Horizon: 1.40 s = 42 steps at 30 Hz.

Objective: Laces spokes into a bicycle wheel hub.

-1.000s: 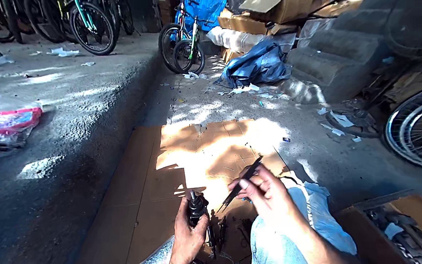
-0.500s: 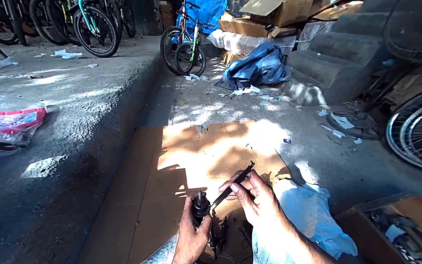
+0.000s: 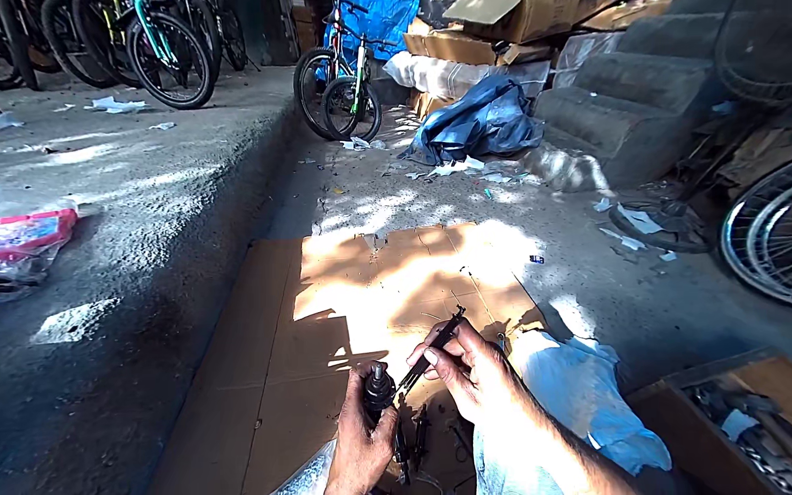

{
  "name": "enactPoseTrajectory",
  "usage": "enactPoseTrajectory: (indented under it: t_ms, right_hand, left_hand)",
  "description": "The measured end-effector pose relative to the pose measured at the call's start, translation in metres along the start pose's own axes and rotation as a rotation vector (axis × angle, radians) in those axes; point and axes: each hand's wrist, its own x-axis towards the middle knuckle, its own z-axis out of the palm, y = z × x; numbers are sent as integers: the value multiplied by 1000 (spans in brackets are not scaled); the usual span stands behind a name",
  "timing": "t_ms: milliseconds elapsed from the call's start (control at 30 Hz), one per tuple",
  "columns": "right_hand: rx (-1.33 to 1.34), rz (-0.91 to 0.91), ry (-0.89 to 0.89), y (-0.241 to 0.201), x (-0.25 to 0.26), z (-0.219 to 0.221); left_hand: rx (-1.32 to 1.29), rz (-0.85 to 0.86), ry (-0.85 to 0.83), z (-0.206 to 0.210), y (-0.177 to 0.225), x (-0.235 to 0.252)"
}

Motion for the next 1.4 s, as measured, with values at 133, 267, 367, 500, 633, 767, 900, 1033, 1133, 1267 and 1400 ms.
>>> enactPoseTrajectory:
  t_ms: [133, 267, 367, 500, 633, 767, 900, 1033, 1133, 1267, 1400]
  right_hand:
    - [-112, 54, -145, -10, 11, -10]
    - [-173, 119, -224, -16, 21, -14]
    - [-307, 153, -303, -18, 30, -17]
    - [-394, 210, -414, -20, 41, -21]
    - [-512, 185, -521, -22, 42, -15]
    - [-577, 88, -674, -9, 29, 2]
    - [-623, 270, -578, -7, 20, 1]
    - [-35, 199, -59, 8, 8, -1]
    - [194, 34, 37, 7, 6, 7]
    - [62, 12, 15, 12, 5, 15]
    - [-4, 37, 12, 18, 4, 20]
  left_hand:
    - [70, 28, -27, 1, -1, -4]
    - [107, 70, -26, 0, -3, -2]
    - [98, 58, -40, 0, -5, -3]
    - [114, 29, -67, 0, -8, -2]
    - [114, -14, -88, 1, -9, -2]
    - [38, -20, -51, 3, -3, -1]
    - [-68, -24, 24, -1, -3, 1]
    - [-60, -35, 30, -6, 1, 1]
    - [28, -5, 18, -5, -4, 3]
    - [88, 21, 34, -5, -9, 5]
    - [57, -8, 53, -5, -4, 3]
